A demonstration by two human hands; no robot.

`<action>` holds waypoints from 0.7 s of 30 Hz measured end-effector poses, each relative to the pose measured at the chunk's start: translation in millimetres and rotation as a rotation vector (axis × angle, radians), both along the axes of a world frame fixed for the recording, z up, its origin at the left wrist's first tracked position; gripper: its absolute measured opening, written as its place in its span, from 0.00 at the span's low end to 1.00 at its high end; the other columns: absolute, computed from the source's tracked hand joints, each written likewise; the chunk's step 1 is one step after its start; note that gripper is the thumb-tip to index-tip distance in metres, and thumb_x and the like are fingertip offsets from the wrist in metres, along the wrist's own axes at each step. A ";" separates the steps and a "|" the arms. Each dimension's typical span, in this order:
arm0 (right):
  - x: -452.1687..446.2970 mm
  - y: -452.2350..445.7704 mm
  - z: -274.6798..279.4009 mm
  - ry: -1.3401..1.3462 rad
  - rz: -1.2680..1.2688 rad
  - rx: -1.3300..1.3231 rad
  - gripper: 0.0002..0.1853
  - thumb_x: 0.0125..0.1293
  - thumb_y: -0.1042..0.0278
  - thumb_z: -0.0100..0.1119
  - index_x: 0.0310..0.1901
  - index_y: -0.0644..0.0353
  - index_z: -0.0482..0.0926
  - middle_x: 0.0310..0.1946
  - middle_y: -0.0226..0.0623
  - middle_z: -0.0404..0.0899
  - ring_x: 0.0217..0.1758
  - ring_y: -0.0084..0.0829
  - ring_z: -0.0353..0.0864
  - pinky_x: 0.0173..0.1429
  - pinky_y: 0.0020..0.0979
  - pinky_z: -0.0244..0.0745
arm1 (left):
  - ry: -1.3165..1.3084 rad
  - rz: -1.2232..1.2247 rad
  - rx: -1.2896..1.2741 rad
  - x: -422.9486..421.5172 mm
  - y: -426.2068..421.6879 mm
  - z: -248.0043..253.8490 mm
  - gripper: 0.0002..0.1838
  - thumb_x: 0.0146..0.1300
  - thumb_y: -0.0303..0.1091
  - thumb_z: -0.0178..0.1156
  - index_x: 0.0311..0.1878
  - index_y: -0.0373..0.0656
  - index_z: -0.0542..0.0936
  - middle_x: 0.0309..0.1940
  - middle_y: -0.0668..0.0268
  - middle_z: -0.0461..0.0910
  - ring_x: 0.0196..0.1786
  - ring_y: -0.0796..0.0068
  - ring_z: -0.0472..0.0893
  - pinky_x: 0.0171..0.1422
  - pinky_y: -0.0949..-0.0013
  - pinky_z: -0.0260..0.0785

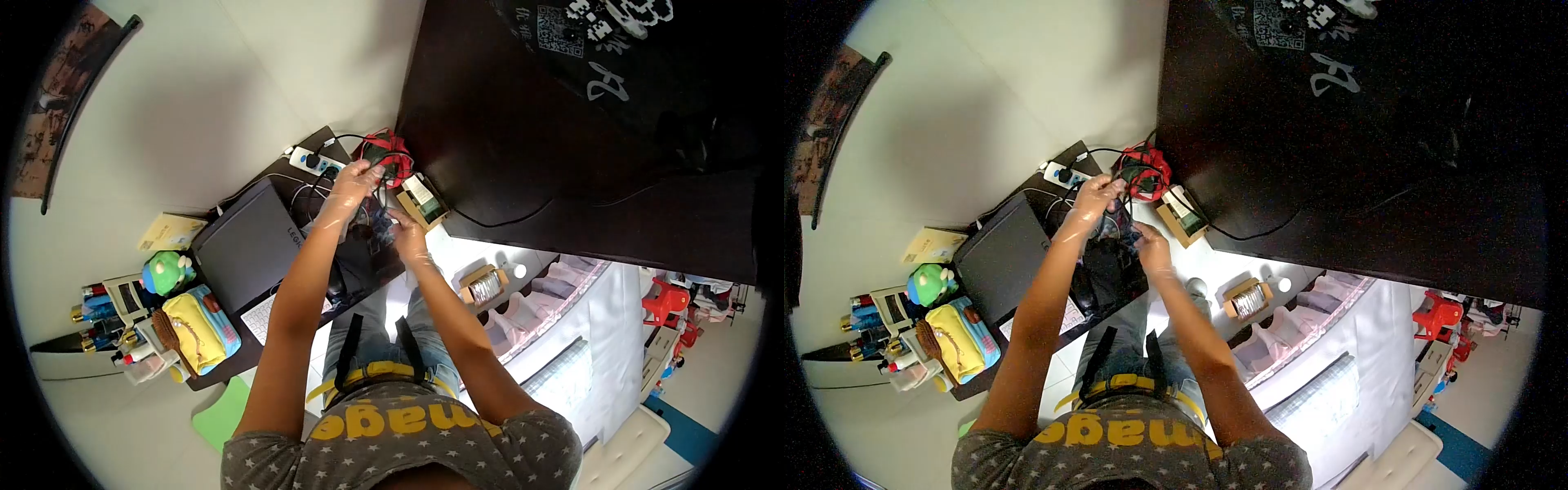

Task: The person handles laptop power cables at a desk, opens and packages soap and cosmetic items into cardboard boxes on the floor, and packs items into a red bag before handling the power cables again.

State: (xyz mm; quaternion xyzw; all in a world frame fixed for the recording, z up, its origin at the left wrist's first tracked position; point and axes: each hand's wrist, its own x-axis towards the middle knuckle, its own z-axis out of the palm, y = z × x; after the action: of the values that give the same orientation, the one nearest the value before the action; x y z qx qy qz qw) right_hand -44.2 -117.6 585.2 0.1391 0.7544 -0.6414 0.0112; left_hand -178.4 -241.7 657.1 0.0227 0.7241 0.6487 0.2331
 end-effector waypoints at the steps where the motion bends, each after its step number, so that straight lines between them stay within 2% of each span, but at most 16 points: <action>1: -1.9 1.3 1.9 -0.038 0.076 -0.075 0.29 0.50 0.93 0.43 0.55 0.61 0.76 0.47 0.37 0.79 0.33 0.24 0.74 0.42 0.23 0.72 | -0.046 -0.123 0.104 3.1 -2.1 11.5 0.14 0.65 0.41 0.58 0.30 0.40 0.78 0.21 0.73 0.71 0.21 0.83 0.68 0.27 0.78 0.62; 2: -2.8 0.9 3.6 -0.037 0.077 -0.077 0.29 0.50 0.93 0.43 0.55 0.61 0.76 0.47 0.37 0.79 0.33 0.24 0.74 0.42 0.23 0.72 | -0.071 -0.201 0.051 7.0 -0.2 18.5 0.13 0.67 0.39 0.56 0.37 0.37 0.78 0.23 0.72 0.72 0.21 0.82 0.69 0.28 0.77 0.65; 4: -4.8 -2.8 16.9 -0.005 0.264 -0.142 0.29 0.52 0.93 0.43 0.55 0.61 0.75 0.47 0.37 0.79 0.36 0.23 0.74 0.43 0.23 0.72 | -0.058 -0.304 0.017 22.5 5.7 37.0 0.16 0.68 0.39 0.55 0.48 0.35 0.76 0.25 0.71 0.72 0.23 0.82 0.71 0.30 0.77 0.69; 5: -5.8 -5.0 11.4 -0.126 0.332 -0.153 0.24 0.55 0.91 0.45 0.52 0.63 0.76 0.50 0.40 0.77 0.42 0.27 0.76 0.47 0.27 0.73 | -0.008 -0.339 0.037 37.2 9.3 49.2 0.15 0.66 0.39 0.55 0.44 0.34 0.77 0.27 0.65 0.75 0.25 0.76 0.74 0.32 0.72 0.70; 6: -5.5 -9.9 10.6 -0.126 0.340 -0.155 0.24 0.55 0.91 0.45 0.52 0.63 0.76 0.50 0.40 0.77 0.42 0.27 0.76 0.47 0.27 0.73 | 0.042 -0.374 0.056 48.2 13.9 63.6 0.15 0.64 0.39 0.55 0.41 0.34 0.78 0.28 0.60 0.78 0.26 0.70 0.77 0.33 0.68 0.70; 8: -4.6 -22.4 9.3 0.326 0.238 0.049 0.18 0.58 0.87 0.47 0.49 0.63 0.77 0.50 0.43 0.77 0.46 0.33 0.78 0.49 0.31 0.73 | 0.749 -0.503 -0.322 55.1 16.5 43.3 0.15 0.58 0.35 0.52 0.44 0.37 0.79 0.37 0.46 0.79 0.43 0.51 0.78 0.49 0.55 0.69; 9: -4.6 -25.5 -4.3 0.345 0.223 0.073 0.13 0.59 0.84 0.48 0.45 0.64 0.78 0.45 0.43 0.80 0.44 0.37 0.80 0.51 0.34 0.72 | 0.703 -0.549 -0.497 51.9 15.7 38.1 0.13 0.56 0.33 0.53 0.41 0.37 0.79 0.36 0.48 0.79 0.44 0.52 0.78 0.50 0.55 0.69; 10: -2.6 -23.6 -12.7 0.346 0.227 0.072 0.13 0.59 0.84 0.48 0.45 0.64 0.78 0.45 0.43 0.80 0.44 0.37 0.80 0.51 0.34 0.72 | 0.652 -0.592 -0.670 46.8 14.7 32.2 0.11 0.53 0.31 0.54 0.37 0.37 0.80 0.35 0.50 0.79 0.44 0.52 0.78 0.51 0.56 0.69; 12: 1.5 -17.0 -14.4 0.019 0.496 0.017 0.14 0.59 0.84 0.49 0.45 0.62 0.79 0.38 0.42 0.82 0.41 0.35 0.80 0.49 0.32 0.73 | 0.828 -0.055 -0.666 40.6 3.8 20.3 0.17 0.48 0.24 0.58 0.45 0.39 0.79 0.37 0.51 0.77 0.44 0.51 0.76 0.54 0.54 0.67; 13: 4.4 -16.5 -5.8 0.023 0.507 0.010 0.15 0.59 0.84 0.48 0.45 0.61 0.80 0.35 0.42 0.82 0.39 0.33 0.81 0.48 0.32 0.74 | 0.848 0.178 -0.854 43.3 3.5 29.1 0.23 0.45 0.26 0.63 0.49 0.40 0.76 0.44 0.51 0.75 0.50 0.49 0.73 0.56 0.55 0.65; 14: 5.2 -17.1 -2.7 0.023 0.507 0.009 0.15 0.59 0.84 0.48 0.45 0.61 0.80 0.35 0.42 0.82 0.39 0.33 0.81 0.48 0.32 0.74 | 0.875 0.345 -0.845 41.3 -1.2 19.9 0.28 0.44 0.29 0.67 0.52 0.39 0.72 0.49 0.51 0.72 0.55 0.47 0.70 0.60 0.52 0.63; 16: 8.9 -17.5 -3.3 0.042 0.558 0.005 0.16 0.61 0.84 0.47 0.47 0.61 0.79 0.39 0.38 0.83 0.41 0.25 0.80 0.46 0.28 0.75 | 0.808 0.449 -0.958 34.5 -5.9 -0.2 0.24 0.52 0.31 0.66 0.52 0.36 0.72 0.47 0.52 0.75 0.52 0.56 0.75 0.56 0.57 0.68; 18: 13.0 -24.3 -12.6 0.100 0.503 -0.017 0.16 0.60 0.83 0.49 0.47 0.60 0.79 0.38 0.41 0.83 0.39 0.29 0.81 0.46 0.29 0.75 | 0.124 0.177 -0.082 11.7 -27.1 -90.2 0.17 0.62 0.30 0.57 0.53 0.33 0.71 0.38 0.57 0.78 0.41 0.66 0.80 0.47 0.67 0.74; 19: 15.2 -28.3 -8.7 0.158 0.448 -0.039 0.16 0.58 0.82 0.50 0.47 0.59 0.79 0.38 0.44 0.82 0.37 0.34 0.82 0.45 0.31 0.75 | -0.241 0.265 0.031 22.7 -18.5 -17.4 0.11 0.68 0.29 0.49 0.49 0.33 0.72 0.26 0.65 0.77 0.28 0.76 0.78 0.36 0.75 0.73; 20: 18.6 -28.3 -4.2 0.160 0.450 -0.039 0.16 0.58 0.82 0.50 0.47 0.59 0.79 0.38 0.44 0.82 0.37 0.34 0.82 0.45 0.31 0.75 | -0.239 0.266 0.031 23.4 -21.4 -20.2 0.11 0.68 0.29 0.49 0.49 0.33 0.72 0.26 0.65 0.77 0.28 0.76 0.78 0.36 0.75 0.73; 21: 19.5 -28.2 17.1 0.140 0.389 0.077 0.15 0.58 0.80 0.52 0.47 0.58 0.80 0.38 0.45 0.82 0.37 0.37 0.82 0.45 0.32 0.75 | -0.105 0.319 -0.041 22.0 -26.5 -24.9 0.10 0.67 0.32 0.51 0.44 0.34 0.73 0.22 0.64 0.76 0.24 0.74 0.77 0.31 0.71 0.70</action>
State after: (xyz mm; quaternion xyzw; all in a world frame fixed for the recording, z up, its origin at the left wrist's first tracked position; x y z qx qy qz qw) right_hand -24.8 -145.8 602.4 -0.0535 0.7898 -0.6062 0.0770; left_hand -156.4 -268.2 632.2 -0.1310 0.7183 0.6630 0.1653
